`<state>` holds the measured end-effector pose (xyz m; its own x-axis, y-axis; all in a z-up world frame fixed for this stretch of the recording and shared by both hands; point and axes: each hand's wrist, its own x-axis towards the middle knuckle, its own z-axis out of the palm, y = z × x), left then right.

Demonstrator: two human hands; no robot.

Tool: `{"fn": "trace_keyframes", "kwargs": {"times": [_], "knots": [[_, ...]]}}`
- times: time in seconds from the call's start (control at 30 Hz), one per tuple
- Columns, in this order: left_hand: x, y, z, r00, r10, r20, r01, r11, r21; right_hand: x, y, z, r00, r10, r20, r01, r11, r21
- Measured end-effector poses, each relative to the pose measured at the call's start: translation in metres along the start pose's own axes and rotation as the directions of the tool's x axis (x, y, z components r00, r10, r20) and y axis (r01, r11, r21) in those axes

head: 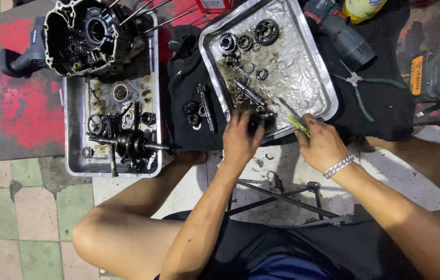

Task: The person cleans various small mechanical parts, including gears and shafts, using a toothbrush and a cleaning solution. They scrub the parts in a metal tray and place them on a cloth to dry.

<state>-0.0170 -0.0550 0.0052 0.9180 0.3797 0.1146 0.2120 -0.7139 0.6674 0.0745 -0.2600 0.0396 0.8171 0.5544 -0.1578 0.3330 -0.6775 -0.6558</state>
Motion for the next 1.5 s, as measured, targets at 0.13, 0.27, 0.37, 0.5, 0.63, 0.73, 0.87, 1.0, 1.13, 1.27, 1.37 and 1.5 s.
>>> {"fn": "trace_keyframes", "kwargs": {"times": [0.13, 0.27, 0.37, 0.5, 0.63, 0.73, 0.87, 1.0, 1.13, 1.27, 1.37, 1.5], "knots": [[0.007, 0.004, -0.003, 0.992, -0.121, -0.036, 0.122, 0.993, 0.008, 0.001, 0.001, -0.009, 0.998, 0.057, -0.003, -0.057, 0.998, -0.003], [0.015, 0.001, -0.005, 0.981, -0.192, 0.026, 0.192, 0.981, 0.013, 0.001, -0.002, -0.013, 0.999, 0.049, -0.017, -0.048, 0.998, 0.040], [0.021, -0.012, -0.006, 0.973, -0.230, 0.020, 0.230, 0.966, -0.114, 0.000, 0.001, -0.013, 0.995, 0.096, 0.002, -0.096, 0.994, 0.042], [0.021, -0.042, -0.006, 0.889, -0.453, 0.065, 0.435, 0.794, -0.425, 0.001, 0.008, -0.013, 0.992, 0.126, -0.004, -0.126, 0.990, 0.071], [0.016, -0.065, 0.010, 0.774, -0.465, 0.430, 0.517, 0.073, -0.853, -0.002, 0.005, -0.009, 0.991, 0.135, 0.002, -0.133, 0.976, 0.173], [0.015, -0.066, 0.019, 0.733, -0.397, 0.552, 0.497, -0.243, -0.833, -0.003, -0.005, -0.010, 0.985, 0.169, 0.040, -0.173, 0.961, 0.215], [0.013, -0.063, 0.024, 0.744, -0.329, 0.582, 0.485, -0.333, -0.808, -0.002, -0.018, -0.014, 0.970, 0.229, 0.078, -0.242, 0.920, 0.307], [0.010, -0.059, 0.031, 0.745, -0.346, 0.570, 0.470, -0.334, -0.817, -0.005, -0.030, -0.013, 0.944, 0.299, 0.136, -0.328, 0.883, 0.337], [0.008, -0.056, 0.037, 0.760, -0.380, 0.527, 0.350, -0.444, -0.825, -0.022, -0.048, 0.006, 0.933, 0.297, 0.203, -0.351, 0.875, 0.334], [0.010, -0.058, 0.031, 0.778, -0.418, 0.469, 0.325, -0.371, -0.870, -0.027, -0.054, 0.011, 0.916, 0.303, 0.262, -0.375, 0.878, 0.298], [0.008, -0.059, 0.026, 0.816, -0.389, 0.427, 0.304, -0.339, -0.890, -0.025, -0.047, 0.015, 0.947, 0.267, 0.178, -0.314, 0.890, 0.330], [0.016, -0.054, 0.020, 0.800, -0.410, 0.438, 0.345, -0.284, -0.895, -0.024, -0.043, 0.010, 0.994, 0.006, -0.111, 0.029, 0.948, 0.317]]}}
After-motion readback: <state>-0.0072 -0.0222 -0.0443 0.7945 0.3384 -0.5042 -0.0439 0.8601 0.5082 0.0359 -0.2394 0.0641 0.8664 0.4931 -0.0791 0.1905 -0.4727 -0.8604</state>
